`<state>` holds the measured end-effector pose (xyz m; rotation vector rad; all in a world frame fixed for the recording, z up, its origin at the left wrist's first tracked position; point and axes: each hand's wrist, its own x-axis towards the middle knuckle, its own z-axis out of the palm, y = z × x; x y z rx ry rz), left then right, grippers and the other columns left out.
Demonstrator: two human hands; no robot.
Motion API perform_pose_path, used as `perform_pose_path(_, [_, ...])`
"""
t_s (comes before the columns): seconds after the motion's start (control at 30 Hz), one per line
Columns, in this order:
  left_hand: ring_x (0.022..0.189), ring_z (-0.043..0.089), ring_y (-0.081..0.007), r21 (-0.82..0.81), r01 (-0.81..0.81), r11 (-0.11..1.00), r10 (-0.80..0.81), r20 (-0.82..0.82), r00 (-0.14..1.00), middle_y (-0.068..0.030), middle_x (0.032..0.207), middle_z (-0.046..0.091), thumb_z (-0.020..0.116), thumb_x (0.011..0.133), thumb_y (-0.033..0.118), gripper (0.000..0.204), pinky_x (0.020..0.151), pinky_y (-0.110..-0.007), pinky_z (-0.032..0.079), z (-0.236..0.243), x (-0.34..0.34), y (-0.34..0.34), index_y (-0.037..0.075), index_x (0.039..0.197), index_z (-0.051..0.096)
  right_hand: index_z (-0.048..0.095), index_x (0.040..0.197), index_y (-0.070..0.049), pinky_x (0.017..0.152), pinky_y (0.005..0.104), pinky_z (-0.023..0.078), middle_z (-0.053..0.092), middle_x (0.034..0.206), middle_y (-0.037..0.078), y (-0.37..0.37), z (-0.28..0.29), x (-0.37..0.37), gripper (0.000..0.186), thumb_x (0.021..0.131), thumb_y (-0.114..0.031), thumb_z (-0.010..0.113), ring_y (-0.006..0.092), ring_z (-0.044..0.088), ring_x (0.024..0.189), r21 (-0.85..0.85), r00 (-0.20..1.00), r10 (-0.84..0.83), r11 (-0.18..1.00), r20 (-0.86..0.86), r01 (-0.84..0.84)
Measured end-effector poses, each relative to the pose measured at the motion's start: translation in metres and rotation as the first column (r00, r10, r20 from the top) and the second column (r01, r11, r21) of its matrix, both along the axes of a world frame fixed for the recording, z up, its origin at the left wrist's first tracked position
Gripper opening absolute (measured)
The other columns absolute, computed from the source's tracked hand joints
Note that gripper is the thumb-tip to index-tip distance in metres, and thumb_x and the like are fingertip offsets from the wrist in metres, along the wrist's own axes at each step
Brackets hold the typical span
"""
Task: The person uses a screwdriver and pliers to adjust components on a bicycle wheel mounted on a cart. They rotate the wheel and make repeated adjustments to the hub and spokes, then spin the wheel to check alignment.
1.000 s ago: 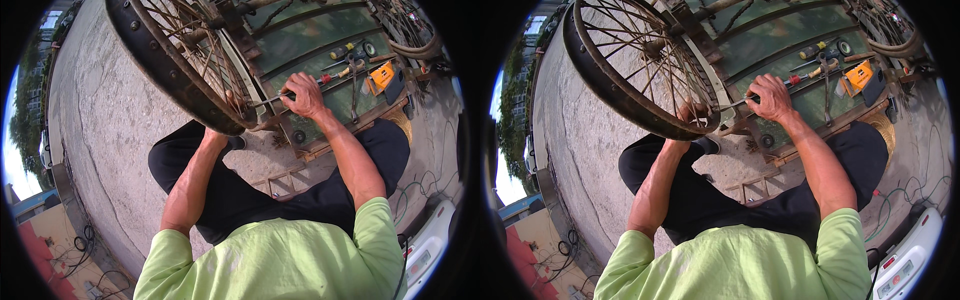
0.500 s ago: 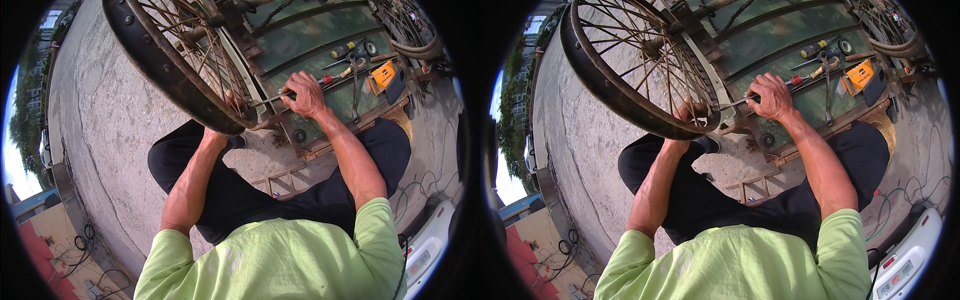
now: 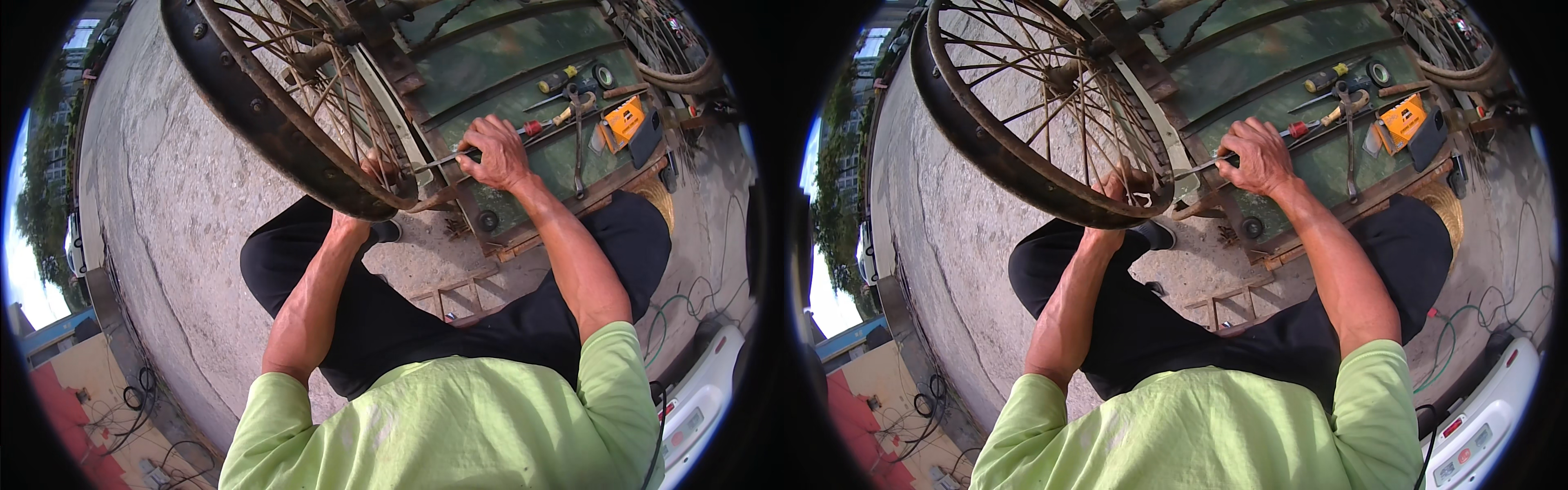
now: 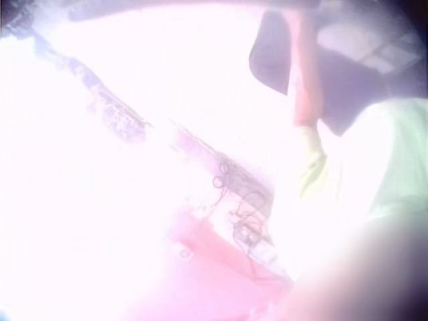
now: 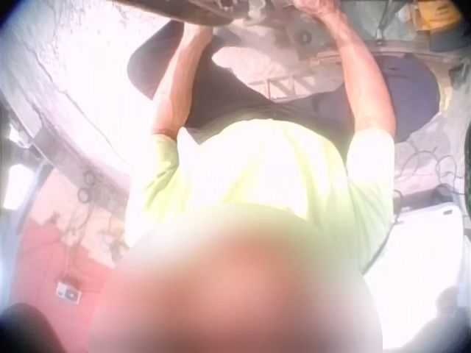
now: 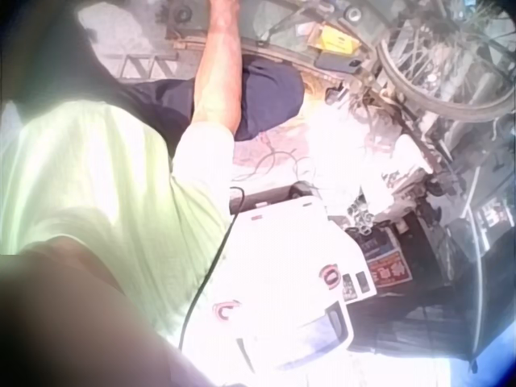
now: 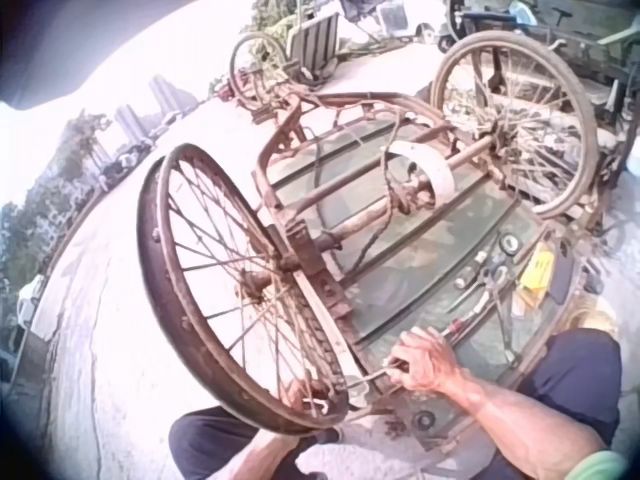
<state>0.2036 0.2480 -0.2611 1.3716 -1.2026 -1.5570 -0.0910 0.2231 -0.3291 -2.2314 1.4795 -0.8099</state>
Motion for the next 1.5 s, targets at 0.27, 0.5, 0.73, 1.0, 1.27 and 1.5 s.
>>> perform_pose_path(0.27, [0.074,0.065,-0.0156,0.009,-0.045,0.999,0.046,-0.083,0.995,-0.0051,0.084,0.071,0.060,0.108,0.057,0.055,0.068,-0.032,0.053,0.001,0.001,-0.001,0.005,0.092,0.069,0.074,0.090,-0.014,0.096,0.0441,0.046,0.062,0.098,0.001,-0.001,-0.001,0.001,0.019,0.078,-0.027,0.082,0.0241,0.059,0.104,0.029,1.000,-0.026,0.999,-0.018,0.026])
perform_pose_path(0.5, [0.074,0.066,-0.0196,-0.126,-0.076,0.989,0.082,0.048,0.995,-0.0070,0.084,0.069,0.059,0.109,0.052,0.048,0.070,-0.034,0.054,0.010,0.003,0.003,0.008,0.091,0.065,0.072,0.089,-0.013,0.092,0.0440,0.046,0.061,0.097,0.002,-0.001,-0.004,0.001,0.020,0.076,-0.023,0.083,0.0259,0.059,0.102,-0.013,1.000,-0.023,1.000,0.008,0.023])
perform_pose_path(0.73, [0.068,0.064,-0.0194,0.041,-0.264,0.964,0.267,-0.094,0.959,-0.0073,0.080,0.069,0.055,0.110,0.057,0.056,0.064,-0.034,0.052,0.018,0.004,0.005,0.004,0.093,0.066,0.072,0.089,-0.014,0.094,0.0440,0.045,0.061,0.097,0.002,-0.001,-0.002,0.001,0.019,0.078,-0.026,0.082,0.0245,0.058,0.103,0.025,0.999,-0.026,0.999,-0.020,0.027])
perform_pose_path(1.0, [0.082,0.064,-0.0245,-0.315,-0.116,0.942,0.182,0.188,0.965,-0.0091,0.087,0.060,0.057,0.112,0.043,0.036,0.069,-0.040,0.056,0.051,-0.001,0.010,0.011,0.095,0.052,0.073,0.090,-0.013,0.093,0.0439,0.045,0.060,0.098,0.003,-0.001,0.000,0.002,0.019,0.078,-0.023,0.083,0.0265,0.058,0.104,0.015,1.000,-0.014,1.000,-0.009,0.014])
perform_pose_path(1.27, [0.093,0.064,-0.0325,-0.038,-0.264,0.964,0.211,-0.494,0.843,-0.0106,0.102,0.064,0.059,0.108,0.033,0.024,0.079,-0.047,0.057,0.084,0.000,0.005,0.009,0.107,0.057,0.073,0.091,-0.013,0.094,0.0438,0.045,0.060,0.098,0.002,0.000,-0.001,0.000,0.018,0.079,-0.022,0.082,0.0263,0.058,0.104,0.018,1.000,-0.012,1.000,-0.002,0.012])
perform_pose_path(1.5, [0.097,0.064,-0.0328,0.003,-0.314,0.949,0.265,-0.545,0.796,-0.0166,0.102,0.065,0.048,0.109,0.041,0.043,0.085,-0.045,0.056,0.112,0.002,-0.008,0.000,0.115,0.061,0.073,0.090,-0.014,0.097,0.0452,0.045,0.061,0.100,0.002,-0.001,-0.002,0.000,0.020,0.078,-0.026,0.083,0.0249,0.058,0.106,0.030,1.000,-0.011,0.999,-0.019,0.012])
